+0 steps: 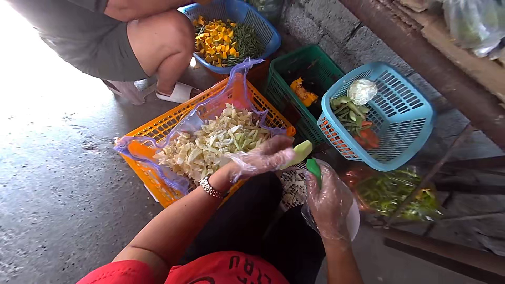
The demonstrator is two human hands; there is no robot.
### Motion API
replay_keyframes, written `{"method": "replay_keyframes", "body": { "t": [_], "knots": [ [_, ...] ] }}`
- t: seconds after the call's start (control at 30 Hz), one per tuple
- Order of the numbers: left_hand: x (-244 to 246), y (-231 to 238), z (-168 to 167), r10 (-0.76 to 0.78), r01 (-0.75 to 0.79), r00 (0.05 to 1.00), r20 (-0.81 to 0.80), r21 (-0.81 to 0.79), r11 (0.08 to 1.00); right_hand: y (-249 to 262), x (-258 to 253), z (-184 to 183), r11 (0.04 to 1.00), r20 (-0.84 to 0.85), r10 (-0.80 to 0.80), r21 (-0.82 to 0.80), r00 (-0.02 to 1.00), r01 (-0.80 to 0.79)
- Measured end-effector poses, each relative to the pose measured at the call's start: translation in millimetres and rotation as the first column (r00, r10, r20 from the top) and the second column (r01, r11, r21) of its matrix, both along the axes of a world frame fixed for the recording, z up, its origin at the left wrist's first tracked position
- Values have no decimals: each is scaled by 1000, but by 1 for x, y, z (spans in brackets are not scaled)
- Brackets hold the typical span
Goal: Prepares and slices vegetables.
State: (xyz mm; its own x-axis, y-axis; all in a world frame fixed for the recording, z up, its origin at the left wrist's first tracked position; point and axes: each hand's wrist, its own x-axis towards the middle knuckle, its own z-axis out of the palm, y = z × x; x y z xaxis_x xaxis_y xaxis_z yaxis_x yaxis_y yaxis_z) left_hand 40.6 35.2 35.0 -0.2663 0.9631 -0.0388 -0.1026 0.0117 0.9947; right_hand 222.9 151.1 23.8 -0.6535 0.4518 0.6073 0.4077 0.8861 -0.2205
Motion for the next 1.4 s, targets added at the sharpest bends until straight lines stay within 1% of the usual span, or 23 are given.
{"method": "replay_keyframes", "body": {
  "t": [0.07,0.1,0.23,0.3,0.37,0.43,0.47,0.5,0.57,0.6,0.63,0.7,0.77,0.8,0.87,0.9,0.93,1.0,1.07,1.13,1.23,1.33,1.4],
  "knots": [
    [9,9,3,-61,59,997,52,39,998,-5,-4,-3,1000,-7,19,18,1000,-19],
    [15,12,2,-48,47,998,31,31,998,-7,-5,-4,1000,-11,9,8,1000,-9],
    [42,17,4,186,-207,957,-221,-79,975,-25,-14,-14,988,-47,-56,-144,997,48],
    [47,18,8,212,-258,931,-299,-125,958,-31,-16,-20,981,-67,-62,-187,996,48],
    [35,10,15,62,-148,927,-370,-207,967,-23,-10,-20,988,-10,-22,-154,1000,20],
    [17,-1,14,-104,-7,907,-407,-264,964,-6,0,-18,999,38,2,-49,999,0],
    [9,-6,10,-148,32,899,-412,-275,961,1,5,-15,998,61,-25,-51,998,28],
    [2,-12,8,-147,30,902,-406,-282,959,8,9,-10,988,86,-86,-121,993,97],
    [1,-21,1,-15,-87,927,-375,-254,963,21,12,0,908,77,-255,-324,964,266],
    [7,-23,-7,88,-178,922,-377,-211,961,22,10,6,837,58,-299,-464,952,291],
    [15,-22,-14,158,-246,906,-392,-185,951,19,7,9,752,30,-299,-608,954,255],
    [30,-17,-22,163,-303,849,-502,-211,929,4,-4,4,575,-75,-193,-816,978,51],
    [44,-12,-19,88,-309,782,-618,-260,915,-14,-16,-6,423,-217,-59,-889,974,-173],
    [51,-10,-19,70,-316,735,-675,-250,915,-21,-21,-8,378,-256,-27,-898,966,-227],
    [61,-9,-20,36,-312,644,-764,-219,924,-29,-29,-9,356,-257,-39,-906,966,-227],
    [61,-11,-17,4,-281,657,-754,-240,929,-30,-30,-7,346,-244,-63,-915,968,-208],
    [57,-14,-10,-45,-215,718,-695,-283,935,-30,-30,-3,328,-228,-87,-926,970,-189],
    [43,-25,-1,-57,-73,889,-454,-264,962,-27,-27,3,255,-217,-116,-949,969,-182],
    [32,-34,-5,4,-30,985,-171,-147,989,-24,-26,2,184,-260,-124,-954,958,-236],
    [25,-39,-13,45,-44,999,17,-78,996,-28,-29,0,162,-328,-105,-937,939,-309],
    [28,-42,-16,144,-141,987,77,-50,989,-42,-44,-4,181,-401,-97,-907,911,-380],
    [27,-46,-18,323,-312,935,145,-93,946,-53,-55,-7,264,-409,-20,-882,912,-390],
    [23,-53,-21,391,-382,896,212,-86,920,-55,-58,-7,235,-416,28,-881,909,-411]
  ]
}}
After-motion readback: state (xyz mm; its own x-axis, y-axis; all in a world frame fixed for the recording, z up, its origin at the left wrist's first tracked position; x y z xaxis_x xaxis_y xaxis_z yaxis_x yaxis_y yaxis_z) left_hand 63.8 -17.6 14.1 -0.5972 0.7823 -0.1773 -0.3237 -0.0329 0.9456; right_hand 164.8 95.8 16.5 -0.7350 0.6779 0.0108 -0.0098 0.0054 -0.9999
